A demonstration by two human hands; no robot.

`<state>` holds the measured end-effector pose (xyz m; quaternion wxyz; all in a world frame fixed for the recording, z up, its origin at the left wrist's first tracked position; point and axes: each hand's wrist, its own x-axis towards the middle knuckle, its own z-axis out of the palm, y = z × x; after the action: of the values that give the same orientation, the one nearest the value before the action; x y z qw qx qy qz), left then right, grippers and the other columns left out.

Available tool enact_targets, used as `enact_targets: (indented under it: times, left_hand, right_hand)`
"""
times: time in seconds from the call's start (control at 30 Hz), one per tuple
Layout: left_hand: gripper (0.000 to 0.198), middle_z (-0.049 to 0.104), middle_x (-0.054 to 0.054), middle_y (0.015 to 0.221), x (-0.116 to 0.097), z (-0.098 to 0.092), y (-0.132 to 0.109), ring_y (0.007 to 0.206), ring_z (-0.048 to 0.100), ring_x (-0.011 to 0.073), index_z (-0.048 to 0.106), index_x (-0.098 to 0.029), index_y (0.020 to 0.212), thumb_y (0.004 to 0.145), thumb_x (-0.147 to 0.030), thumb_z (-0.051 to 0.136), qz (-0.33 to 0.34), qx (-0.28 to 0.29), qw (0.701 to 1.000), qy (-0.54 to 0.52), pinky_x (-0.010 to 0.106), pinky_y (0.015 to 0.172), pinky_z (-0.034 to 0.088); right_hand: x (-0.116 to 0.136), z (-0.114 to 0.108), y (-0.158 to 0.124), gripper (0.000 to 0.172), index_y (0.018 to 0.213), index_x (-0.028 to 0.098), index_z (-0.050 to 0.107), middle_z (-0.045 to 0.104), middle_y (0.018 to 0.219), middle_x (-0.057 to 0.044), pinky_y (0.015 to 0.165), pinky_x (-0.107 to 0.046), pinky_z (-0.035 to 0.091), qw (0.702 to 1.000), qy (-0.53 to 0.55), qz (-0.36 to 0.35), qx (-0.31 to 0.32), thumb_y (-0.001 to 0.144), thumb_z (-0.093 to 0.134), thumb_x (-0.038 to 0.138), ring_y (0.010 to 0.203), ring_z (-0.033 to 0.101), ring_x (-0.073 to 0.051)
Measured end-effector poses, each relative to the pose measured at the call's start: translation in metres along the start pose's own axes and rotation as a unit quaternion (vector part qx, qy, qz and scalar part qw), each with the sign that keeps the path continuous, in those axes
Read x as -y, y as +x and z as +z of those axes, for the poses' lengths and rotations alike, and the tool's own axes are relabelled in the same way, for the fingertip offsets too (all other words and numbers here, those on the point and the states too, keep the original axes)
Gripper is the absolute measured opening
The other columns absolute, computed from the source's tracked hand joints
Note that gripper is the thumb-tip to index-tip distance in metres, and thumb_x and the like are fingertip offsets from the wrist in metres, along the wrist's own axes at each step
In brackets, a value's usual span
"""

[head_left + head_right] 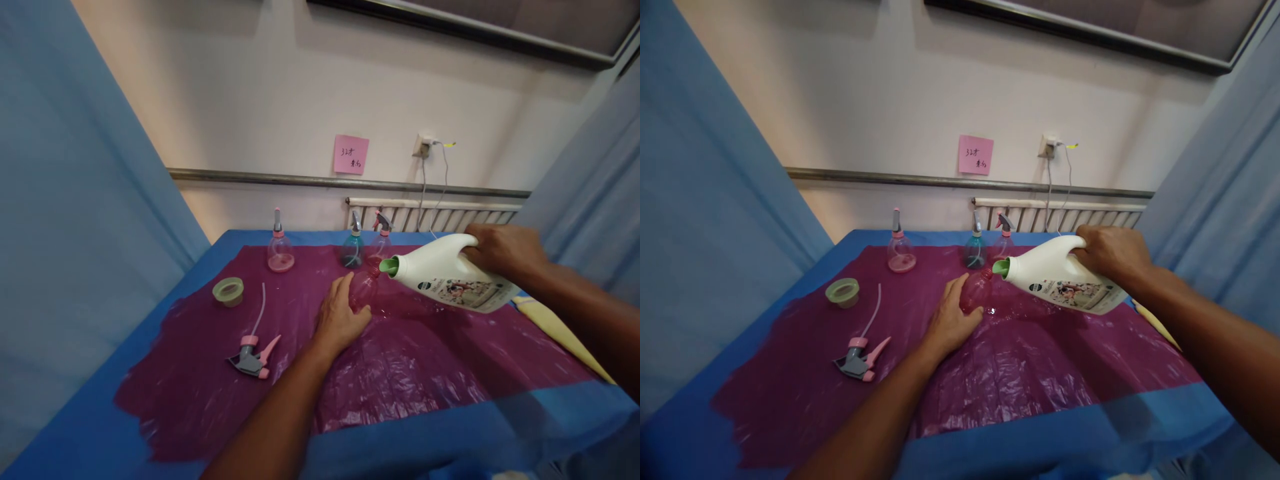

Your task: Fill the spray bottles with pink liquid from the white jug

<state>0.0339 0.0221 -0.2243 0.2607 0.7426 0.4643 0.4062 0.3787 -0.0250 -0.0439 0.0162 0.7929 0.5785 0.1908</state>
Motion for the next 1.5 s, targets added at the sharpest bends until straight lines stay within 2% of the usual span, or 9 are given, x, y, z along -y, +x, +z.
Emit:
enact_targets:
  times: [0.6, 0.9, 1.23, 1.5]
  left_hand:
    - [0.087, 0.061, 0.012, 0.170, -0.002, -0.002, 0.000, 0.161, 0.059, 0.0352, 0.054, -0.028, 0.172, 0.090, -0.025, 0.082, 0.009, 0.003, 1.000, 0.007, 0.052, 0.141, 0.046]
    - [0.083, 0.065, 0.013, 0.166, -0.003, -0.001, 0.000, 0.157, 0.063, 0.0341, 0.057, -0.026, 0.164, 0.087, -0.021, 0.085, 0.003, -0.014, 1.000, 0.002, 0.054, 0.139, 0.048]
    - [0.083, 0.064, 0.016, 0.167, -0.002, -0.002, -0.001, 0.157, 0.063, 0.0357, 0.056, -0.022, 0.165, 0.087, -0.023, 0.085, 0.007, -0.004, 1.000, 0.011, 0.055, 0.139, 0.047]
    - [0.083, 0.065, 0.015, 0.164, -0.002, -0.002, -0.001, 0.155, 0.064, 0.0365, 0.058, -0.024, 0.164, 0.086, -0.022, 0.086, 0.011, -0.011, 1.000, 0.004, 0.056, 0.137, 0.050]
  right_hand:
    - [0.001, -0.011, 0.002, 0.027, 0.118, 0.023, 0.079, 0.086, 0.116, -0.017, 0.070, -0.039, 0.029, 0.999, -0.031, -0.033, -0.009, 0.114, 0.060, 0.041, 0.101, 0.076, -0.030]
    - [-0.001, -0.016, 0.008, 0.034, 0.117, 0.027, 0.076, 0.087, 0.118, -0.010, 0.066, -0.036, 0.031, 0.994, -0.090, -0.060, -0.020, 0.112, 0.050, 0.048, 0.107, 0.082, -0.034]
    - [-0.003, -0.014, 0.012, 0.032, 0.114, 0.027, 0.076, 0.087, 0.118, -0.010, 0.065, -0.036, 0.031, 0.991, -0.102, -0.075, -0.030, 0.111, 0.051, 0.046, 0.103, 0.081, -0.033]
    - [-0.004, -0.014, 0.015, 0.028, 0.112, 0.027, 0.076, 0.088, 0.119, -0.011, 0.064, -0.035, 0.032, 0.990, -0.109, -0.082, -0.047, 0.111, 0.055, 0.045, 0.101, 0.082, -0.032]
